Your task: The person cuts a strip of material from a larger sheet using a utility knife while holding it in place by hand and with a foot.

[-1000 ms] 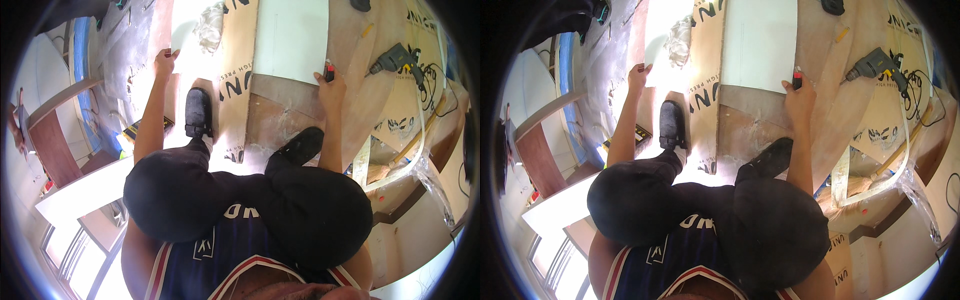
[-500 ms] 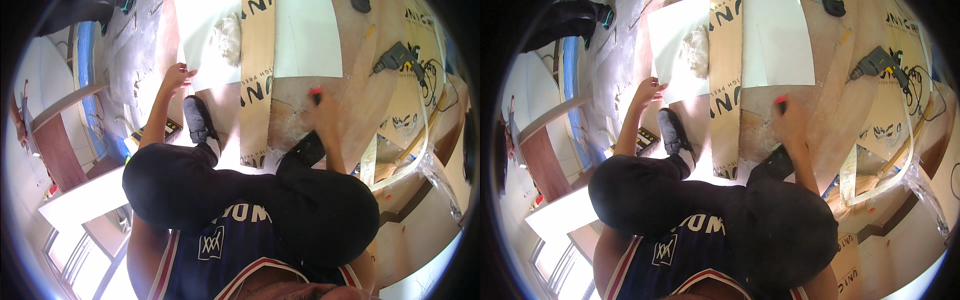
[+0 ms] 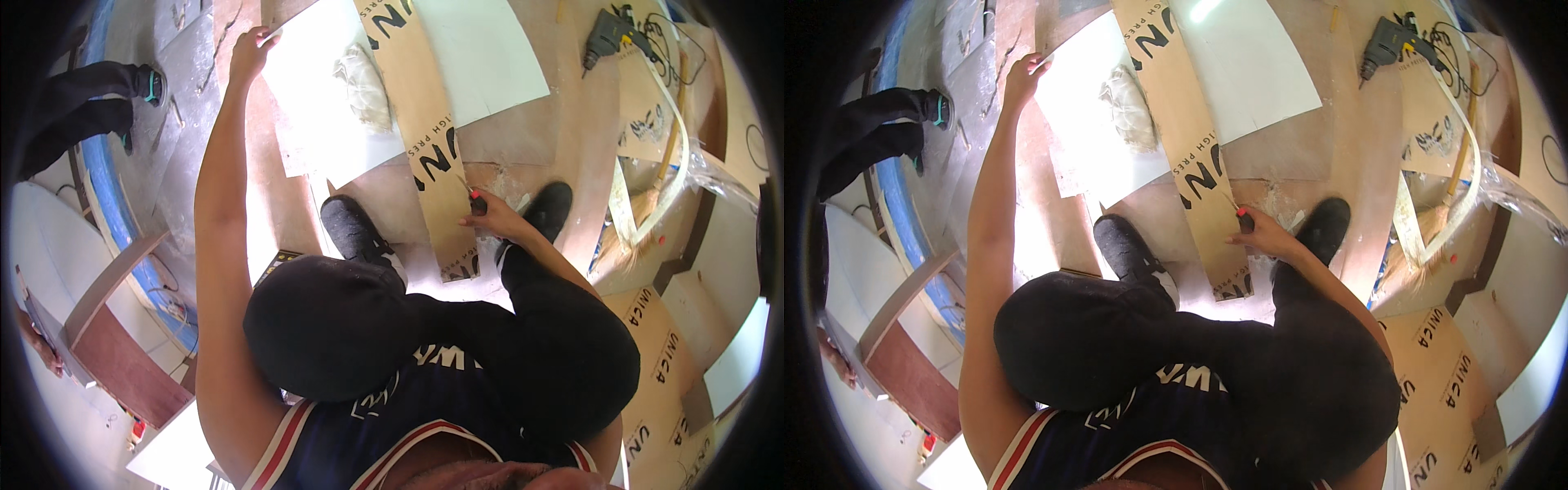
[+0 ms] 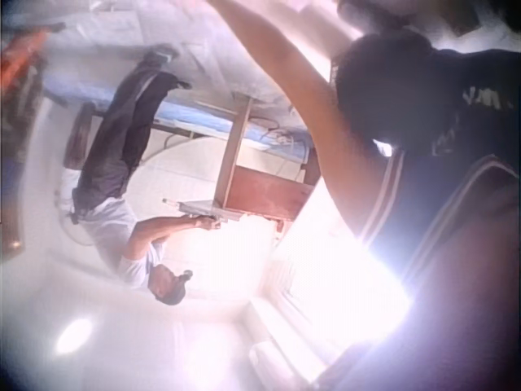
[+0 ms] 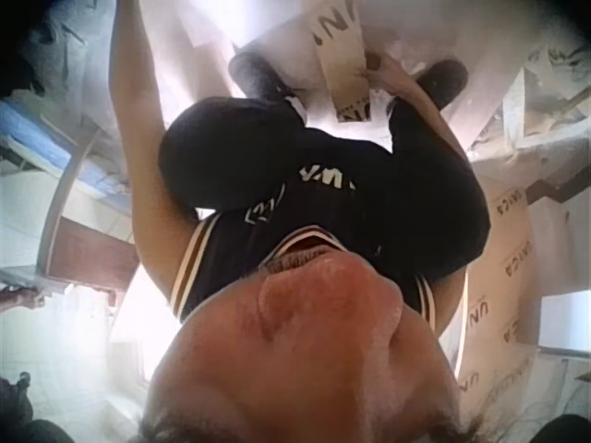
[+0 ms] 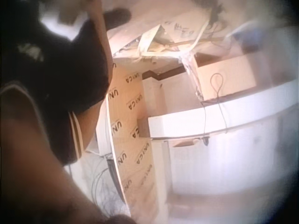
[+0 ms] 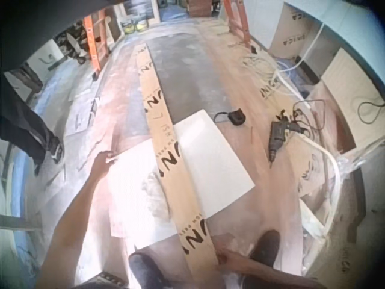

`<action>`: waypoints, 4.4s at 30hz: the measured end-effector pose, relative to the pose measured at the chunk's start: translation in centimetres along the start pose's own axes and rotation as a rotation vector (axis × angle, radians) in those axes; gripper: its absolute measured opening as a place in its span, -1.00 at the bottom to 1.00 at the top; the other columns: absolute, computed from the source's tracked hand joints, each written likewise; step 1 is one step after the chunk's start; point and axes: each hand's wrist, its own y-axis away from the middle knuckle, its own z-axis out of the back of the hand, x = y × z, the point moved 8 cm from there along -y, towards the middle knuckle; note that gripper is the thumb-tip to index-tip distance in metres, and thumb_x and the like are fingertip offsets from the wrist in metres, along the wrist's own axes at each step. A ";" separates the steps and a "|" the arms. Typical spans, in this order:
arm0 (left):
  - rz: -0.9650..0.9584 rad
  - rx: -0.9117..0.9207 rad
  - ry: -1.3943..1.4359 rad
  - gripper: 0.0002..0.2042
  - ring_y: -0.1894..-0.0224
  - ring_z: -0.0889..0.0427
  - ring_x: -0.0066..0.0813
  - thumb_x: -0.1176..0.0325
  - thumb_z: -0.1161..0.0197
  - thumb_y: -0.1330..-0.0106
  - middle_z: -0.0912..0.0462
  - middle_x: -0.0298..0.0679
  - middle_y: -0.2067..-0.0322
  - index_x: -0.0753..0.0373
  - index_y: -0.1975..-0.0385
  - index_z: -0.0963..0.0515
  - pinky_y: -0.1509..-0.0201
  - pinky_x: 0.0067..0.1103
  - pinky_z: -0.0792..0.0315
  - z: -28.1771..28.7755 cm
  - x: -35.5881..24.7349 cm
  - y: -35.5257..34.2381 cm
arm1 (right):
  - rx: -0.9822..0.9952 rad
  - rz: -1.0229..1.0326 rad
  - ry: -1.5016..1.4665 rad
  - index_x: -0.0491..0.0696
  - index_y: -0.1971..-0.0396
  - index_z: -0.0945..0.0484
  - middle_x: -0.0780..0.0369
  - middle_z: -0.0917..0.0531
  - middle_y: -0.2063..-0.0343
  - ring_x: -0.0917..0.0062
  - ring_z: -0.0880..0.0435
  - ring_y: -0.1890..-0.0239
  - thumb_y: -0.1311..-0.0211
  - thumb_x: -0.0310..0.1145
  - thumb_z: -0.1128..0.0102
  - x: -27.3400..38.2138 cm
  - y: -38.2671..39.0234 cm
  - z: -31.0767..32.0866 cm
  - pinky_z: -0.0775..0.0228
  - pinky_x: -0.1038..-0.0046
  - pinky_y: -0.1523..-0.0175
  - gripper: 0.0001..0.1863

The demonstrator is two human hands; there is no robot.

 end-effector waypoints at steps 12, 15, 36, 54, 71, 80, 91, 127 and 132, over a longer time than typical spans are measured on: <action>0.401 0.874 0.556 -0.46 0.48 -0.62 -0.57 0.33 -0.43 -0.35 -0.71 -0.18 0.21 0.16 -0.30 -0.40 0.55 -0.64 -0.47 1.3 0.1 21.9 | -0.001 -0.087 0.130 -0.11 0.09 -0.62 0.44 -0.55 0.52 0.78 -0.40 0.60 -0.26 -0.27 -0.46 6.4 5.4 5.3 -0.25 0.62 0.51 -0.68; 0.723 1.003 0.915 -0.38 0.15 -0.72 -0.30 0.48 -0.36 -0.38 -0.65 -0.05 -0.02 0.18 -0.41 -0.27 0.29 -0.45 -0.76 0.6 -6.6 28.9 | -0.021 -0.115 0.215 -0.11 0.12 -0.62 0.45 -0.51 0.57 0.77 -0.39 0.64 -0.27 -0.26 -0.46 6.6 7.0 7.7 -0.19 0.62 0.58 -0.69; 0.229 0.467 1.192 -0.48 -0.21 -0.61 -0.28 0.19 -0.06 -0.55 -0.61 -0.06 -0.16 0.43 -0.37 -0.34 -0.37 -0.37 -0.49 -3.8 -18.6 7.3 | -0.081 -0.049 0.562 -0.22 0.04 -0.56 0.13 -0.63 0.41 0.44 -0.47 0.35 -0.32 -0.23 -0.39 0.1 2.1 6.4 -0.37 0.34 0.16 -0.61; 0.444 0.335 1.354 -0.55 0.02 -0.70 -0.33 0.15 -0.24 -0.52 -0.72 -0.12 0.02 0.47 -0.14 -0.51 -0.16 -0.42 -0.56 -13.0 -17.6 -2.8 | 0.106 -0.036 0.677 -0.19 0.06 -0.55 -0.08 -0.69 0.31 -0.01 -0.68 0.18 -0.30 -0.20 -0.37 2.3 5.0 1.6 -0.44 0.15 0.09 -0.60; 0.303 0.496 0.371 -0.36 0.42 -0.79 -0.33 -0.16 -0.31 -0.39 -0.77 -0.03 0.34 0.52 0.14 -0.63 0.23 -0.52 -0.72 -4.9 -16.5 3.0 | 0.011 -0.129 0.824 -0.14 0.10 -0.62 -0.07 -0.73 0.28 -0.02 -0.71 0.13 -0.23 -0.25 -0.40 -0.6 4.8 4.4 -0.49 0.09 0.03 -0.66; 0.181 0.235 0.450 -0.12 0.00 -0.72 -0.21 -0.19 -0.34 -0.34 -0.64 0.10 -0.12 0.42 -0.41 -0.26 -0.07 -0.37 -0.59 -3.9 -14.5 1.4 | 0.144 -0.226 0.690 -0.14 -0.08 -0.59 -0.09 -0.72 0.23 0.02 -0.71 0.10 -0.24 -0.29 -0.39 -0.3 5.2 4.9 -0.48 0.16 -0.01 -0.56; 0.517 0.465 0.492 -0.21 -0.13 -0.62 -0.31 -0.27 -0.47 -0.09 -0.67 -0.21 -0.07 0.15 -0.22 -0.51 -0.07 -0.37 -0.50 -5.1 -17.9 -7.6 | 0.088 -0.124 0.553 -0.18 -0.12 -0.59 -0.06 -0.72 0.18 0.05 -0.70 0.13 -0.16 -0.32 -0.46 -0.5 5.4 6.0 -0.48 0.22 -0.05 -0.47; 0.679 0.250 0.295 0.38 -0.41 -0.25 0.17 -0.29 -0.57 0.07 0.05 0.27 -0.46 0.41 -0.52 0.25 -0.27 -0.01 -0.43 -5.2 -21.5 -5.9 | -0.561 0.206 1.010 0.17 -0.19 -0.49 0.12 -0.57 -0.09 0.10 -0.72 0.16 -0.13 -0.42 -0.40 8.9 4.8 10.9 -0.60 0.14 0.08 -0.42; 0.527 0.649 0.512 0.22 -0.39 -0.33 0.09 -0.43 -0.45 0.03 -0.09 0.11 -0.48 0.16 -0.53 0.01 -0.28 0.05 -0.35 -6.0 -17.6 -9.3 | -0.516 0.382 1.153 0.17 -0.13 -0.49 0.19 -0.60 0.05 0.12 -0.71 0.18 -0.17 -0.48 -0.29 11.3 0.3 14.4 -0.58 0.11 0.17 -0.50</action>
